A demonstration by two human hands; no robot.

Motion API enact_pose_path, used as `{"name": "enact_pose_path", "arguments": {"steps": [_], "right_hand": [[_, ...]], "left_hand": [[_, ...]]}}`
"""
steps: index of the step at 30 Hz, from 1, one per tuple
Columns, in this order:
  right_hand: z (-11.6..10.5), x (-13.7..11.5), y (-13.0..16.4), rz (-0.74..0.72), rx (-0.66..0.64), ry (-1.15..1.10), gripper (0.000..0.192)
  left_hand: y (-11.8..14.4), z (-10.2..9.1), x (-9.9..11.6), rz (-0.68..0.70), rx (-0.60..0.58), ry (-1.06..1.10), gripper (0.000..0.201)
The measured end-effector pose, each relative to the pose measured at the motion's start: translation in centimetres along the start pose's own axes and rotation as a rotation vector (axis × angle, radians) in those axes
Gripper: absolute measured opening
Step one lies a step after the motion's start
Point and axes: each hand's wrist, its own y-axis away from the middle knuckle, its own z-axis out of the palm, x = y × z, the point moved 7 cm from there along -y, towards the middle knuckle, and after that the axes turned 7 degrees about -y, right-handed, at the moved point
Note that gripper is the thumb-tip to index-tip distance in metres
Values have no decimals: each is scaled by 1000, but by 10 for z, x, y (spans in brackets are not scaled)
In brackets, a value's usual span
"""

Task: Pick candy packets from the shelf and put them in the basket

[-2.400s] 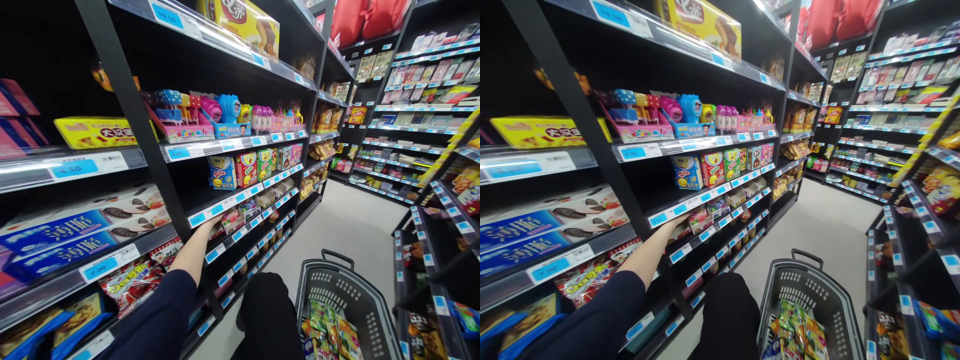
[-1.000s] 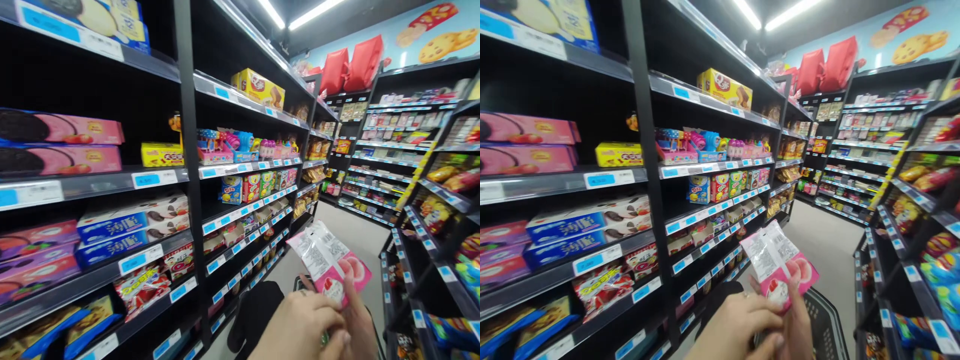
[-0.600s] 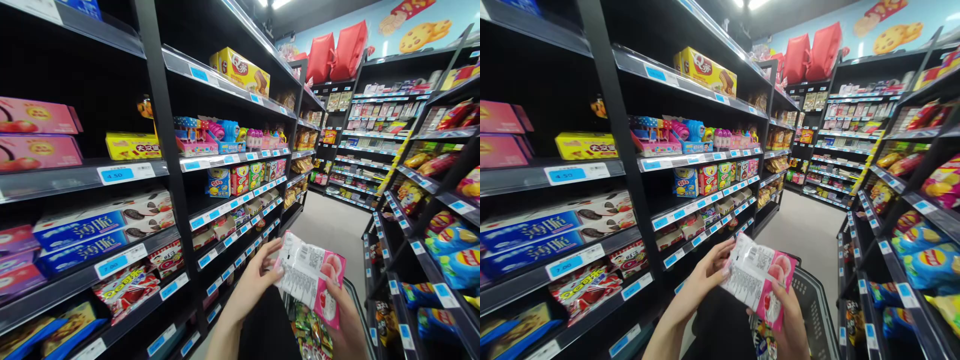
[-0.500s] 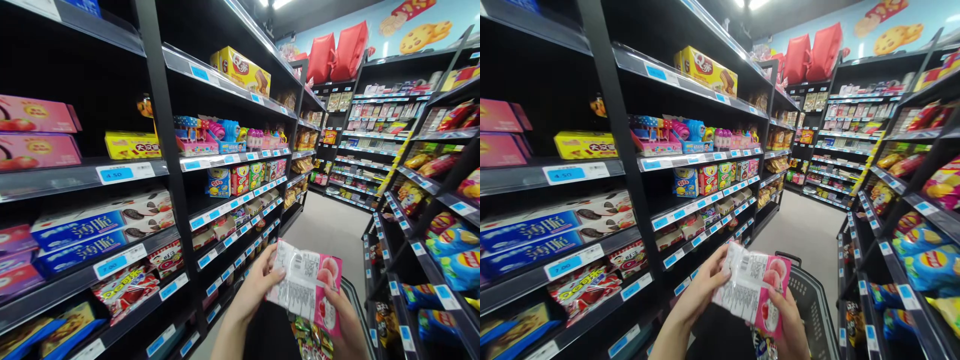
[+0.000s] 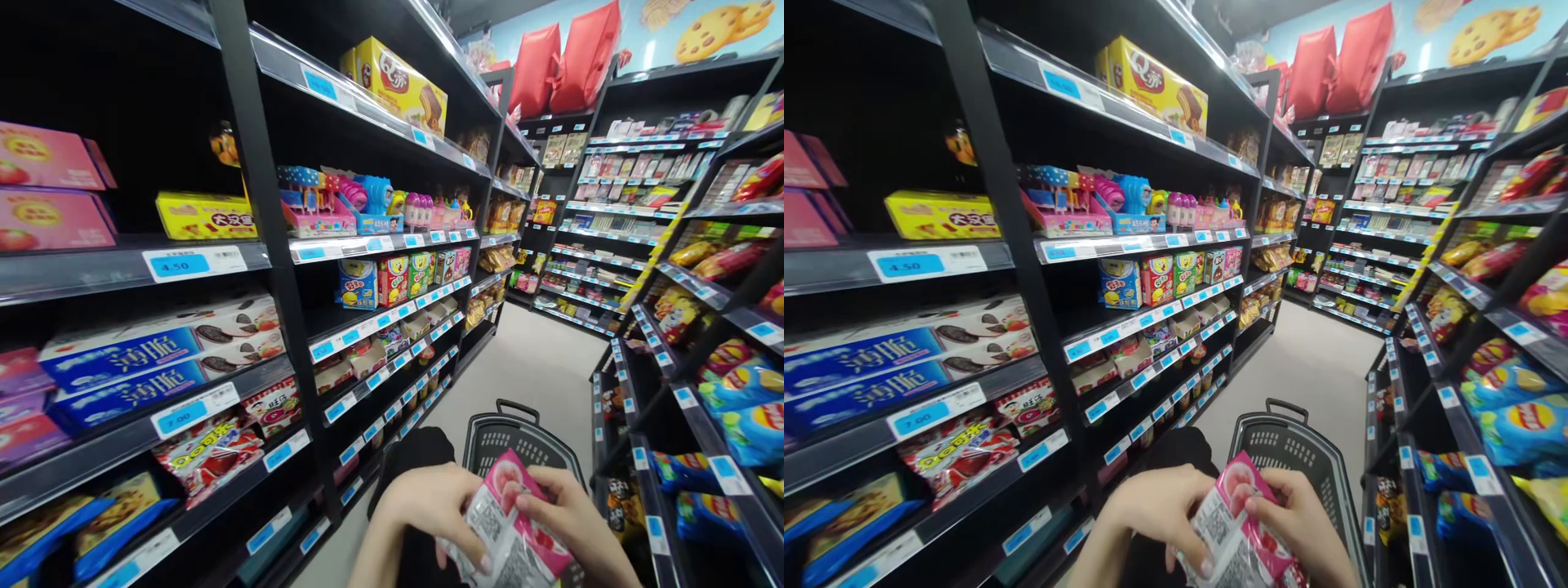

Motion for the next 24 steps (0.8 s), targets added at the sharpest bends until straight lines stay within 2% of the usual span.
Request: {"name": "enact_pose_path", "arguments": {"steps": [2,5,7,8,12,14,16,19,21,24], "right_hand": [[-10,2,1,-14,101,-98,33],[-37,3,7,-158,368,-511,39],[-47,2,10,-279,486,-716,42],[-44,-1,9,-317,483,-726,42],[-10,-17,-2,-380,333,-598,51],[4,-24,-5,-425,321,-638,57],[11,-32,-3,-504,333,-644,68],[15,-40,2,-593,364,-541,84],[11,-35,5,-580,454,-421,89],[1,-20,7,-555,604,-165,78]], "left_hand": [[-4,-2,2,1,48,-24,40],[-1,-13,12,117,204,-32,35],[2,-20,21,233,303,94,34],[3,-22,26,298,354,212,35],[1,-29,38,528,664,772,40],[-4,-26,34,532,823,990,43],[-9,-18,29,495,931,1136,45],[-12,-7,25,482,1025,1279,51],[-11,-2,25,487,1059,1333,53],[-12,3,30,496,1047,1353,54]]}}
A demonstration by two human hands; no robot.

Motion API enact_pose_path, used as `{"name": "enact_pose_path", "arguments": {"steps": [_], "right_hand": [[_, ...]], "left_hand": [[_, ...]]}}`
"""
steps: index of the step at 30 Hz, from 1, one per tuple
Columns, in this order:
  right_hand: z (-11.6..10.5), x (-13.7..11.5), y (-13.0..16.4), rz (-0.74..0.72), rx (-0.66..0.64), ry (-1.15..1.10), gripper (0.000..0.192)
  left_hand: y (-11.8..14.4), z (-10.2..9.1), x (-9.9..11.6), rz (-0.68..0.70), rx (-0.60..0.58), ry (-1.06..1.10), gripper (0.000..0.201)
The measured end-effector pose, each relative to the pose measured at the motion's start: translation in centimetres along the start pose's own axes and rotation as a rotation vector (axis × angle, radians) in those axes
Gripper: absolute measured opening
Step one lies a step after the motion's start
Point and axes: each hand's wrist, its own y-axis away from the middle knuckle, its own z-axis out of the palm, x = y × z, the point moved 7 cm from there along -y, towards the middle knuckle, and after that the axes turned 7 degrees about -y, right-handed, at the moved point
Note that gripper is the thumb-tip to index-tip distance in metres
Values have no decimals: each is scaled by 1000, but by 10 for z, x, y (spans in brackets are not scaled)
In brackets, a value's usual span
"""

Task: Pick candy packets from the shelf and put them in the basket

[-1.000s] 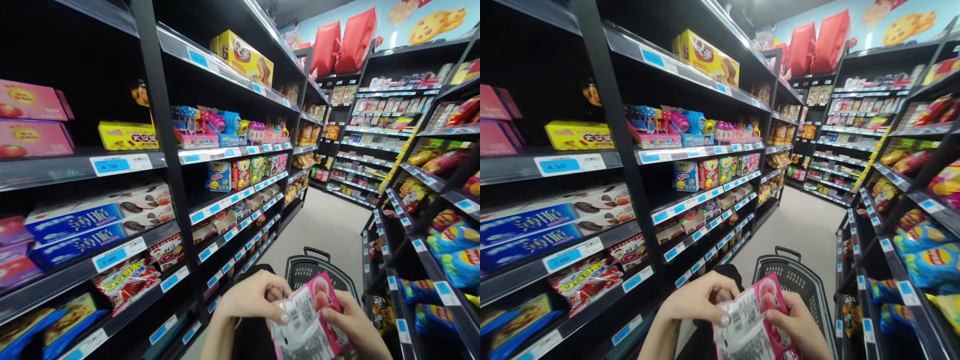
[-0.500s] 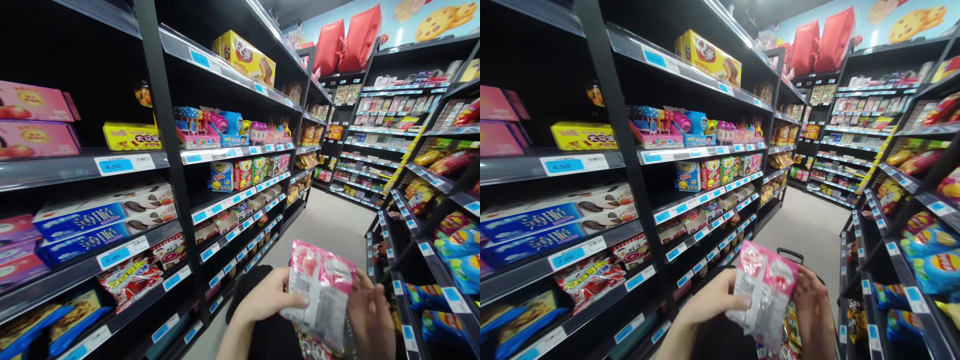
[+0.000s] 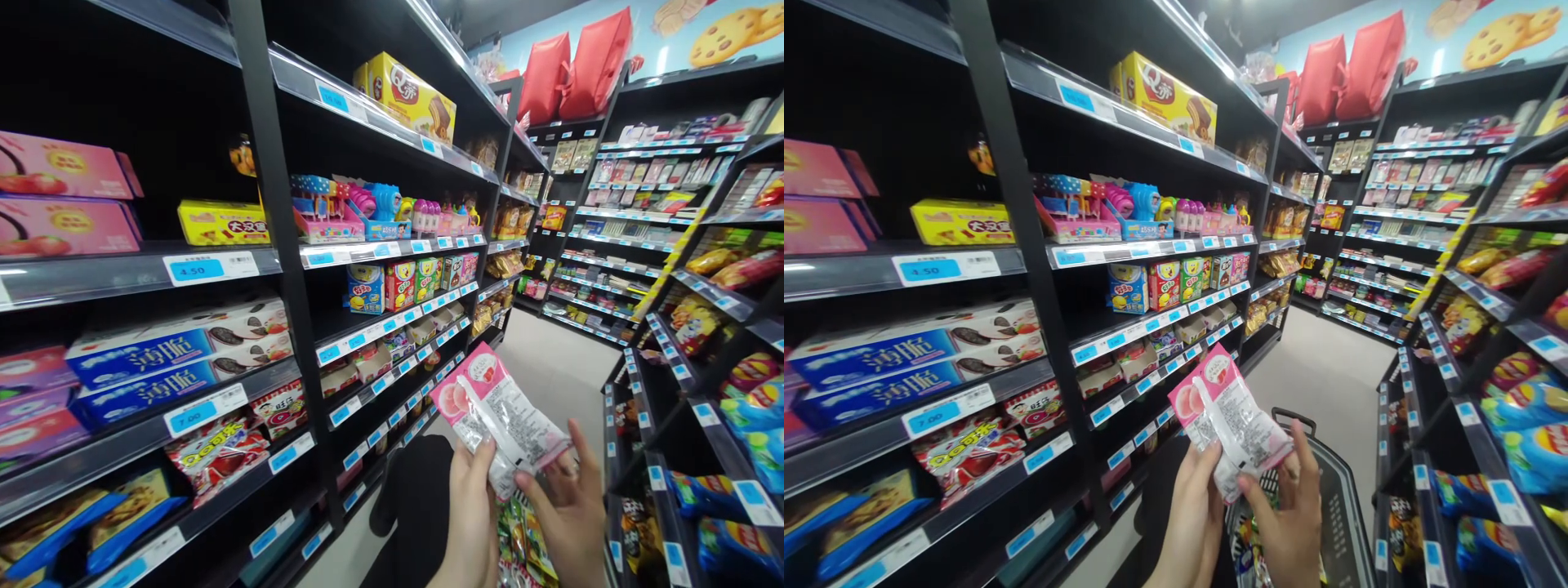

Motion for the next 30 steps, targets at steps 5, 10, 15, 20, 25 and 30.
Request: {"name": "enact_pose_path", "arguments": {"steps": [5,10,15,20,25,30], "right_hand": [[-9,-9,0,-402,-44,388,47],[5,-45,9,-678,-47,656,18],[6,-62,15,-730,62,632,15],[-3,-59,11,-725,90,614,10],[-13,-45,5,-608,-2,535,7],[-23,-28,-3,-400,-170,345,22]], "left_hand": [[1,5,1,27,-59,-6,59],[-11,0,15,51,-164,-160,58],[-23,-3,39,66,-312,-373,48],[-25,-6,61,175,-408,-503,88],[-24,-14,72,299,-474,-773,54],[-24,-14,86,421,-551,-923,21]]}}
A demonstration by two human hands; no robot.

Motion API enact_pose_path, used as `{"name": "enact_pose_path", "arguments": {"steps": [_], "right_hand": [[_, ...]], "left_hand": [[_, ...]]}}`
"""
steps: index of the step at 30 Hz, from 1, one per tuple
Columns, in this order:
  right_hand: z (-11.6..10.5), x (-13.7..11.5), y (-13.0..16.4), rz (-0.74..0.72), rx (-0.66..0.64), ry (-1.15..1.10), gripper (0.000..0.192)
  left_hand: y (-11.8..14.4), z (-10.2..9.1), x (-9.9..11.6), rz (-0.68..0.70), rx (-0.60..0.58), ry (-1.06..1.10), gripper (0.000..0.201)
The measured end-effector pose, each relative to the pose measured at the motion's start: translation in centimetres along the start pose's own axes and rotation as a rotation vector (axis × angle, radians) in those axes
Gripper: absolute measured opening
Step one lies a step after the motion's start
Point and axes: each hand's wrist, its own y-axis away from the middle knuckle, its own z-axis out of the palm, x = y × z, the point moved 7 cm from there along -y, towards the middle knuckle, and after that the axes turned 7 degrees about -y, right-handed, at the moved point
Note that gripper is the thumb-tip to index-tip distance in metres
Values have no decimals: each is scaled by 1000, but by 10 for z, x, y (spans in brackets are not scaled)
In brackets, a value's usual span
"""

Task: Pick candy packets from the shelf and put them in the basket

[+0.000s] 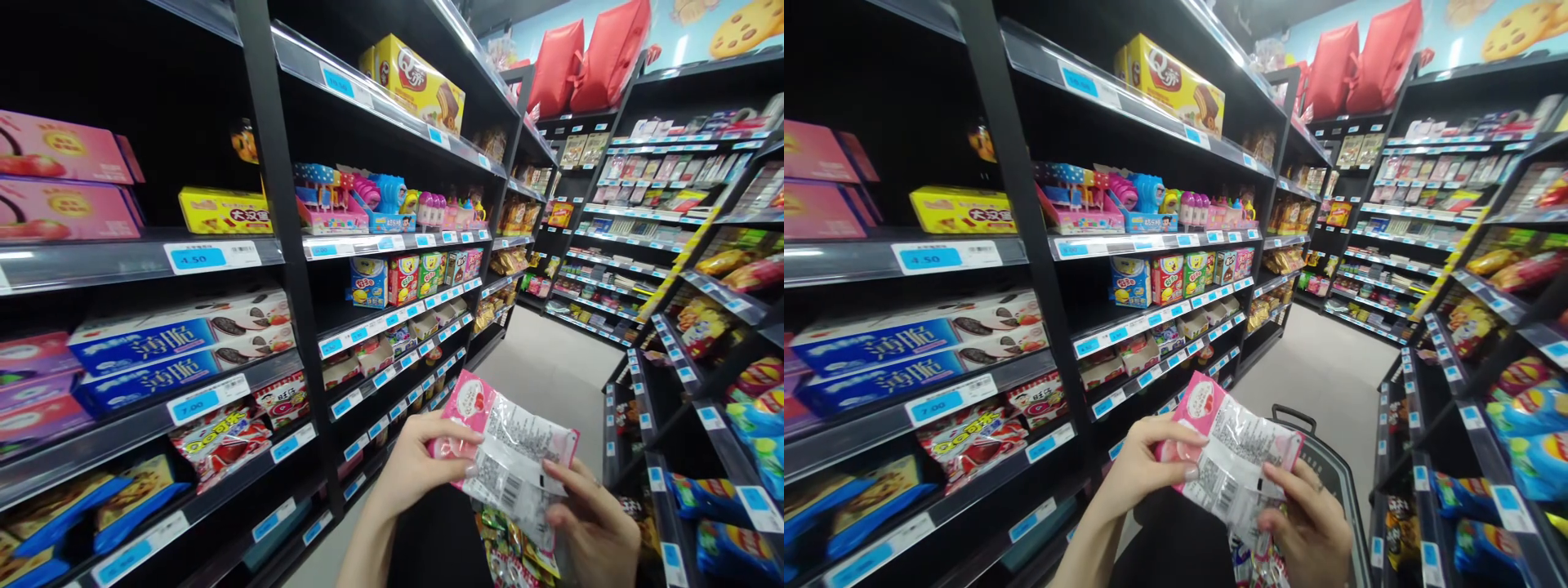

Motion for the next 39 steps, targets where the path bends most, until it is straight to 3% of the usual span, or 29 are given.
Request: {"name": "enact_pose_path", "arguments": {"steps": [3,6,9,14,20,26,30,33,39], "right_hand": [[5,-5,-3,21,-106,-50,24],[10,-15,-5,14,-81,-130,16],[13,-17,-5,61,-24,-196,6],[15,-10,-3,68,-53,-91,4],[19,-14,-6,103,-55,-124,6],[30,-24,-6,208,-55,-147,21],[27,-23,-4,323,49,-179,26],[28,-20,-5,387,34,-210,29],[20,4,3,602,122,-307,30]], "left_hand": [[1,-4,3,5,-34,30,31],[3,-7,7,46,-67,-14,36],[5,-11,11,114,-65,-71,28],[9,-12,15,123,-62,-141,28],[10,-9,26,153,28,-269,7],[14,-3,33,16,65,-489,14],[15,1,34,-83,55,-413,19],[13,6,27,-156,45,-298,18],[12,10,13,-197,172,-83,22]]}}
